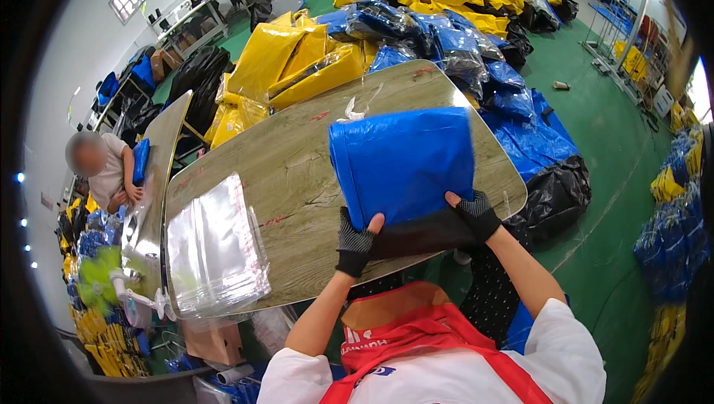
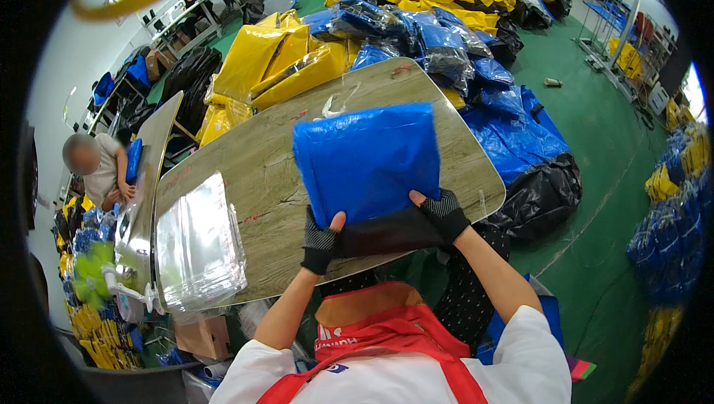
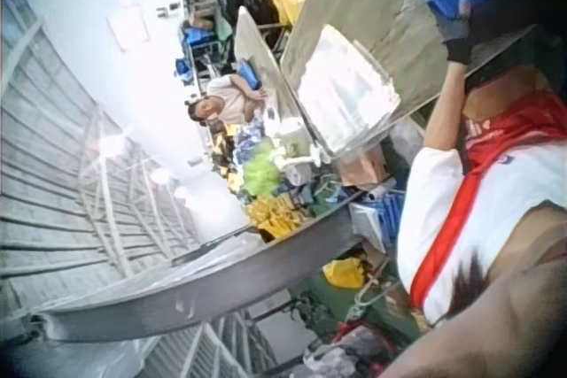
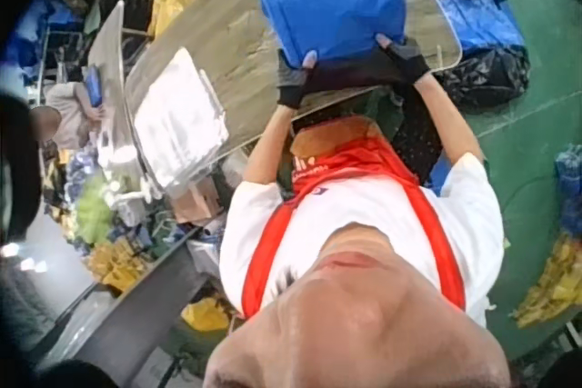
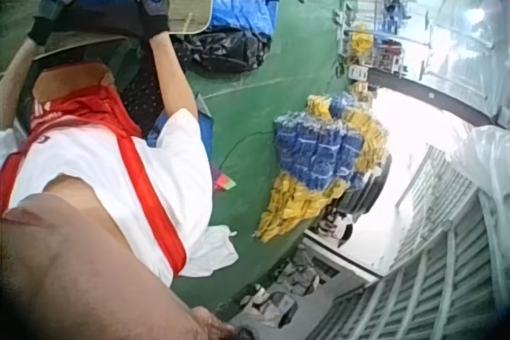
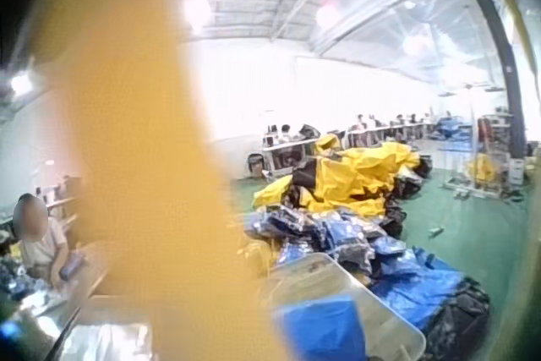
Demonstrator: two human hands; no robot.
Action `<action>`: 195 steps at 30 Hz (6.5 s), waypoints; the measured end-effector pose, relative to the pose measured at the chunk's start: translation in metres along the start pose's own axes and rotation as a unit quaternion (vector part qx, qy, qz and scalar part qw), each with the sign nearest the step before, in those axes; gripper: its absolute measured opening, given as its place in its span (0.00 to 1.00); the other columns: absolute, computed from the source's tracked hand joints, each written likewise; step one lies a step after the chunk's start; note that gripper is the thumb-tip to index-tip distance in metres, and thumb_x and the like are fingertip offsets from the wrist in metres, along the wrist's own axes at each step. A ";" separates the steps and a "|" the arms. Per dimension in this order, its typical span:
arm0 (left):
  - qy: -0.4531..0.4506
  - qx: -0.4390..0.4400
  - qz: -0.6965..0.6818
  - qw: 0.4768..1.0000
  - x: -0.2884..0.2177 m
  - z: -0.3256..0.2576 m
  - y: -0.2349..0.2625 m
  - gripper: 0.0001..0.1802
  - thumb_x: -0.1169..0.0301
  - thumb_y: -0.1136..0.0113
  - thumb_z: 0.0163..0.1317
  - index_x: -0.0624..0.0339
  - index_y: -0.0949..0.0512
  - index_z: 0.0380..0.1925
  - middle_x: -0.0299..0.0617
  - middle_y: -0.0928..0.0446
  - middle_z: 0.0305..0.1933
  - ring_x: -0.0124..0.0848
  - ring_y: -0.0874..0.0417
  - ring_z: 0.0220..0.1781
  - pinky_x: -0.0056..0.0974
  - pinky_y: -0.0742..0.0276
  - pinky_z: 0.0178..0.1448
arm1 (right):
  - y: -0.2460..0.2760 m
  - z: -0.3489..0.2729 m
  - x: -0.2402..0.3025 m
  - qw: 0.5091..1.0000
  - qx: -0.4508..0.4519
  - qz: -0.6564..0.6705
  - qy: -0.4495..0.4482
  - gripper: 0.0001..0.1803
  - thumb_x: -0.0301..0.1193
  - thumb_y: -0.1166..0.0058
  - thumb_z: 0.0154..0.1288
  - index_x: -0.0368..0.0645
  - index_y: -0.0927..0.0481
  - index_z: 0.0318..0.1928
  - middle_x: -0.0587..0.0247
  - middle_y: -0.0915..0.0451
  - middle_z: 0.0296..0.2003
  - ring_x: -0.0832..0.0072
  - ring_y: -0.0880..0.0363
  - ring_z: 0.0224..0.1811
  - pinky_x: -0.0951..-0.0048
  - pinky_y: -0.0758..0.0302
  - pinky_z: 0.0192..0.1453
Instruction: The person repeatedly places blue and black plastic bags into clear poly bags on a table, folds the openings, and stacks the sealed packages. The worker handles each bag one at a time and continues the cycle throughout the clip.
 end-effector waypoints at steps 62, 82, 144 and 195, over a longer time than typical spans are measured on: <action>-0.263 0.188 0.446 0.835 0.046 -0.038 0.046 0.24 0.59 0.64 0.69 0.56 0.32 0.60 0.49 0.36 0.66 0.46 0.40 0.69 0.50 0.54 0.72 | 0.040 -0.133 -0.085 0.984 0.111 0.060 -0.128 0.23 0.33 0.38 0.56 0.38 0.25 0.52 0.63 0.21 0.44 0.76 0.24 0.45 0.73 0.27 0.51; -0.275 0.337 0.424 0.795 -0.069 -0.094 0.066 0.27 0.55 0.43 0.58 0.53 0.29 0.57 0.45 0.30 0.61 0.45 0.36 0.67 0.51 0.55 0.74 | -0.154 0.027 -0.067 0.864 0.370 -0.339 -0.040 0.21 0.47 0.41 0.57 0.39 0.20 0.34 0.64 0.20 0.29 0.78 0.25 0.31 0.76 0.28 0.36; 0.219 0.105 -0.168 0.955 0.057 -0.174 0.103 0.33 0.56 0.36 0.58 0.65 0.32 0.57 0.47 0.24 0.51 0.34 0.23 0.49 0.38 0.27 0.55 | -0.050 -0.145 -0.175 0.989 -0.056 -0.134 -0.007 0.25 0.49 0.56 0.69 0.37 0.23 0.47 0.60 0.20 0.39 0.77 0.25 0.41 0.71 0.28 0.49; 0.157 0.157 -0.040 0.974 0.067 -0.246 0.095 0.39 0.50 0.40 0.59 0.65 0.40 0.62 0.48 0.27 0.56 0.36 0.24 0.52 0.39 0.27 0.57 | -0.068 -0.139 -0.127 0.897 0.225 0.298 -0.238 0.39 0.42 0.34 0.52 0.38 0.34 0.61 0.55 0.25 0.52 0.69 0.26 0.53 0.68 0.27 0.56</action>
Point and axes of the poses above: each hand's wrist, its own z-axis towards the middle knuckle, its own y-axis out of the back of the hand, x = y × z, the point moved 8 cm from there along z, towards the middle knuckle
